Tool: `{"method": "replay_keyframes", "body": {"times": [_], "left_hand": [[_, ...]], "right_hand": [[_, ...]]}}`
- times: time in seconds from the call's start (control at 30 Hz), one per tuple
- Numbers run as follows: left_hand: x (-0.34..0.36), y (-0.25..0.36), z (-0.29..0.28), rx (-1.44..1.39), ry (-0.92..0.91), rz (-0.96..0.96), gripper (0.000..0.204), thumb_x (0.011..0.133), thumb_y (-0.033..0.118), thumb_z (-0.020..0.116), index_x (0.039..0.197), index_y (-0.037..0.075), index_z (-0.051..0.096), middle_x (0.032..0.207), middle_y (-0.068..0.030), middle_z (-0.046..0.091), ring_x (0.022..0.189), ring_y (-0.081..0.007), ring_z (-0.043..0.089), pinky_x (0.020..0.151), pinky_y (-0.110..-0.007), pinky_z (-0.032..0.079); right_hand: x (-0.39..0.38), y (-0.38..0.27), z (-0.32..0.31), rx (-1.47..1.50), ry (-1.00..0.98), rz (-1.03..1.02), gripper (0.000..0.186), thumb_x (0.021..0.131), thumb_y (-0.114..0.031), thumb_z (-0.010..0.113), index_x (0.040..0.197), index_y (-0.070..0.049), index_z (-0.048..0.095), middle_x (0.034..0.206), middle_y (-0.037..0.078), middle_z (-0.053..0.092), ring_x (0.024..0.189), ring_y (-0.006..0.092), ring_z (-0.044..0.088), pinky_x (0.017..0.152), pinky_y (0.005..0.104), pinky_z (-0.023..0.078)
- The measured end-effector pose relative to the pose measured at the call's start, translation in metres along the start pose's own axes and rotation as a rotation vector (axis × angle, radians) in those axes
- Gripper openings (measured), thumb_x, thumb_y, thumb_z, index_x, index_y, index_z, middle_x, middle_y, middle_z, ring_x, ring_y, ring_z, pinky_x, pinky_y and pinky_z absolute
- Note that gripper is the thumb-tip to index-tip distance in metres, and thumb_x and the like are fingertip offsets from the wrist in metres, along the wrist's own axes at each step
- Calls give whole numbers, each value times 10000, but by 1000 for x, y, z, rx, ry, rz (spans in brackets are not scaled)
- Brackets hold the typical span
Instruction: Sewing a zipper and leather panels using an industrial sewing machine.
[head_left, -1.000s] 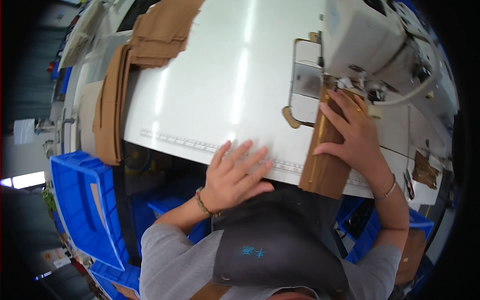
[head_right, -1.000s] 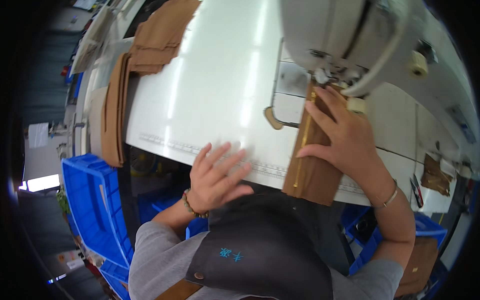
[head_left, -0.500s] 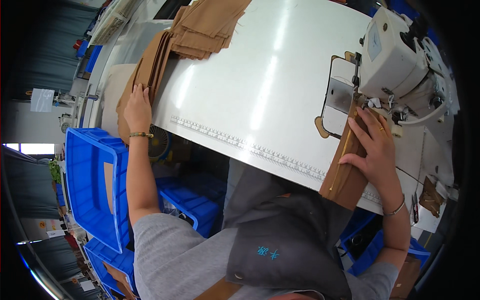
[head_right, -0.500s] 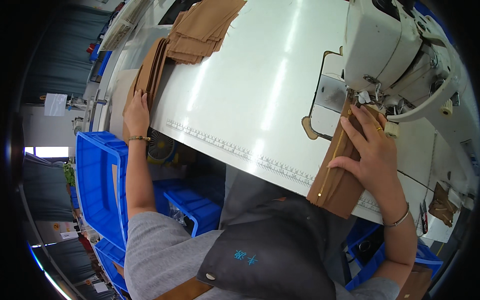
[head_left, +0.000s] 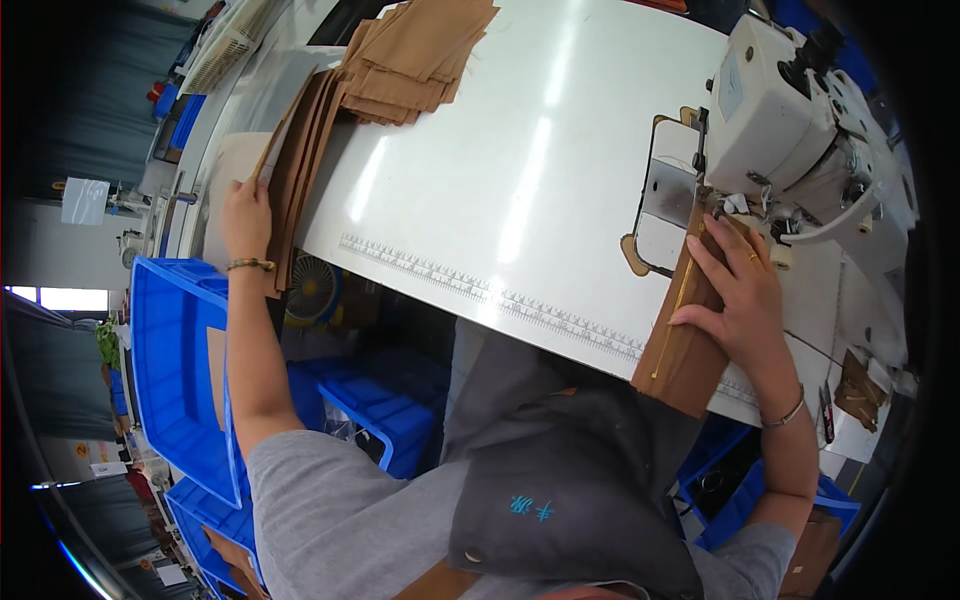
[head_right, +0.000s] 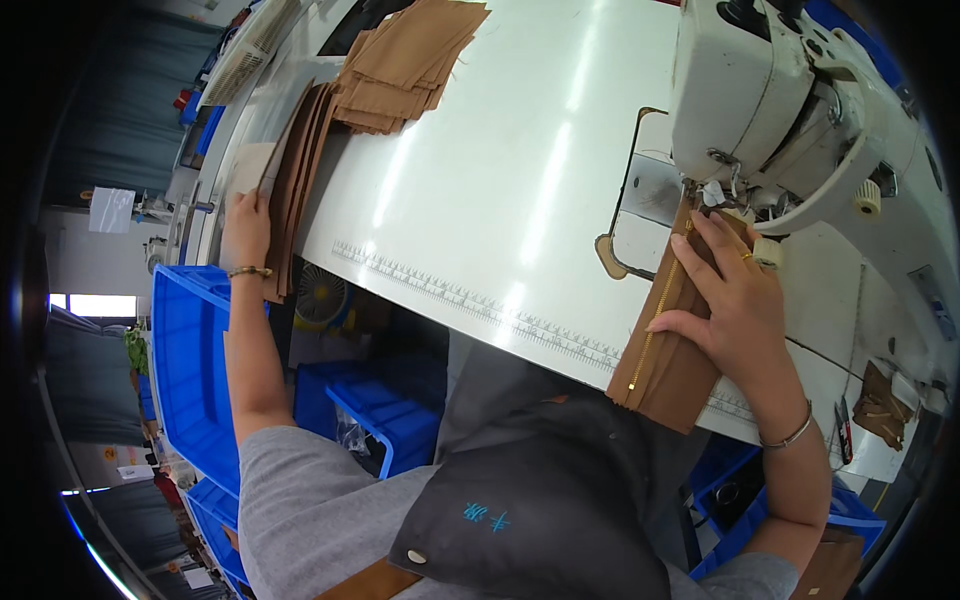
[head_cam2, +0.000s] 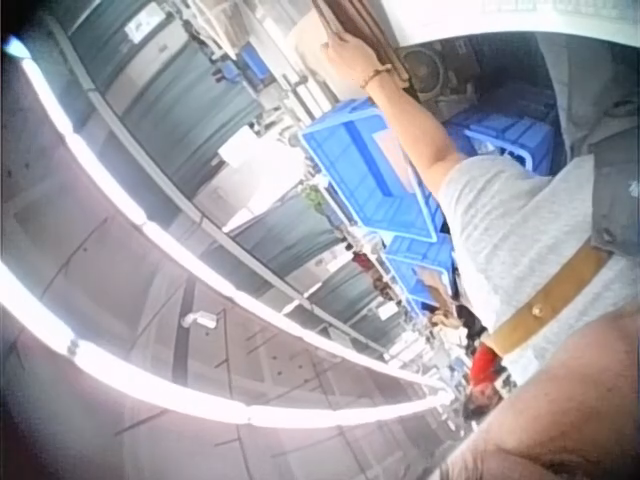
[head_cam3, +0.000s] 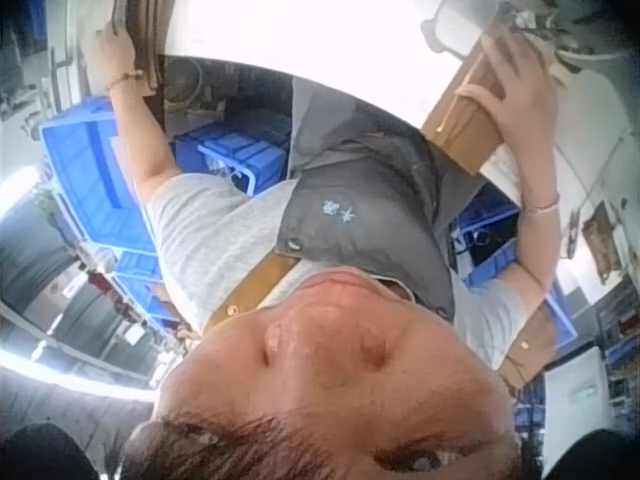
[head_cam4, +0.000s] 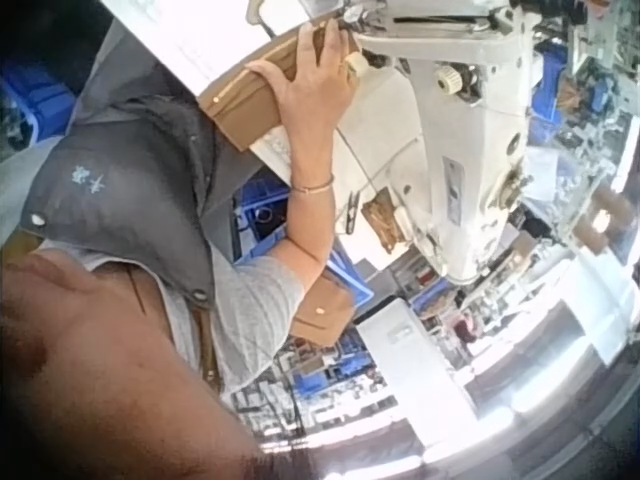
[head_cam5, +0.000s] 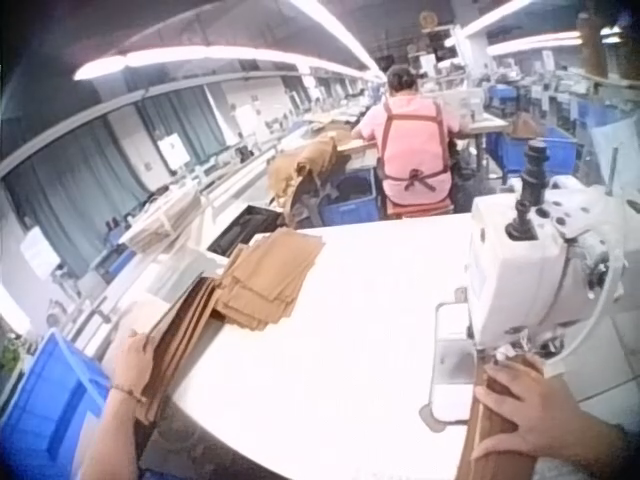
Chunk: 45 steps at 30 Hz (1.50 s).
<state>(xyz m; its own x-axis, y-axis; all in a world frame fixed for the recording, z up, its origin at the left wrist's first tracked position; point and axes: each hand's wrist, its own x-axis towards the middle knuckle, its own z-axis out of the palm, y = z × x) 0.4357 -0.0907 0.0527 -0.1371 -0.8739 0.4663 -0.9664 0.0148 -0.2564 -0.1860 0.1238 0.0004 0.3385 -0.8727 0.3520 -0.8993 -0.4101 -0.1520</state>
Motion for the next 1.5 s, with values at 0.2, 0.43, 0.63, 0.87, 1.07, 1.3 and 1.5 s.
{"method": "replay_keyframes", "body": {"times": [0.2, 0.43, 0.63, 0.87, 1.07, 1.3, 1.5], "left_hand": [[55, 4, -91, -379, -46, -162, 468, 1003, 124, 568, 1465, 176, 614, 823, -102, 658, 677, -204, 578, 693, -361, 482], [-19, 184, -170, -1133, -753, 247, 703, 949, -66, 525, 1619, -11, 317, 1435, -123, 587, 1213, -151, 590, 1015, -276, 453], [-61, 269, -201, -1272, -1510, 556, 742, 968, -21, 542, 1636, -34, 219, 1326, -156, 550, 1147, -166, 497, 984, -301, 396], [-86, 333, -208, -1550, -1541, 625, 741, 1017, 25, 553, 1643, -53, 163, 1474, -145, 541, 1384, -145, 474, 1113, -274, 361], [-85, 379, -165, -1471, -1066, 845, 541, 1028, 172, 655, 1523, 18, 499, 974, -58, 715, 886, -113, 660, 763, -266, 504], [-100, 395, -119, -1008, -468, 895, 692, 1008, 259, 634, 1603, 39, 357, 1671, -195, 329, 1537, -438, 304, 1225, -602, 249], [-92, 397, -121, -1020, -489, 822, 610, 1004, 227, 633, 1550, 40, 437, 1577, -178, 476, 1495, -357, 410, 1207, -552, 324]], "right_hand": [[-4, -4, -2, -5, -49, 88, 864, 703, -662, 770, 1319, -62, 687, 1488, 147, 571, 1283, 319, 619, 1010, 459, 486], [-8, -4, 3, 26, 1, 63, 880, 715, -724, 743, 1289, -57, 705, 1425, 174, 607, 1237, 337, 622, 1175, 562, 361], [-7, -5, 2, 21, 8, 53, 896, 716, -727, 737, 1298, -46, 696, 1423, 176, 607, 1256, 344, 609, 1176, 571, 361], [-9, -2, 3, -70, -21, 55, 797, 741, -617, 783, 1316, -74, 682, 1419, 161, 616, 1278, 330, 603, 1168, 557, 370], [-16, 4, 10, 92, -41, 79, 544, 800, -293, 768, 1289, -73, 672, 1355, 135, 659, 1236, 339, 626, 1166, 557, 372], [-21, 7, 17, 71, 17, 36, 547, 818, -347, 749, 1268, -46, 668, 1274, 153, 673, 1172, 349, 641, 1163, 606, 356], [-19, 5, 10, 80, 33, 11, 567, 824, -400, 750, 1253, -38, 670, 1236, 154, 685, 1115, 350, 661, 1150, 624, 357]]}}
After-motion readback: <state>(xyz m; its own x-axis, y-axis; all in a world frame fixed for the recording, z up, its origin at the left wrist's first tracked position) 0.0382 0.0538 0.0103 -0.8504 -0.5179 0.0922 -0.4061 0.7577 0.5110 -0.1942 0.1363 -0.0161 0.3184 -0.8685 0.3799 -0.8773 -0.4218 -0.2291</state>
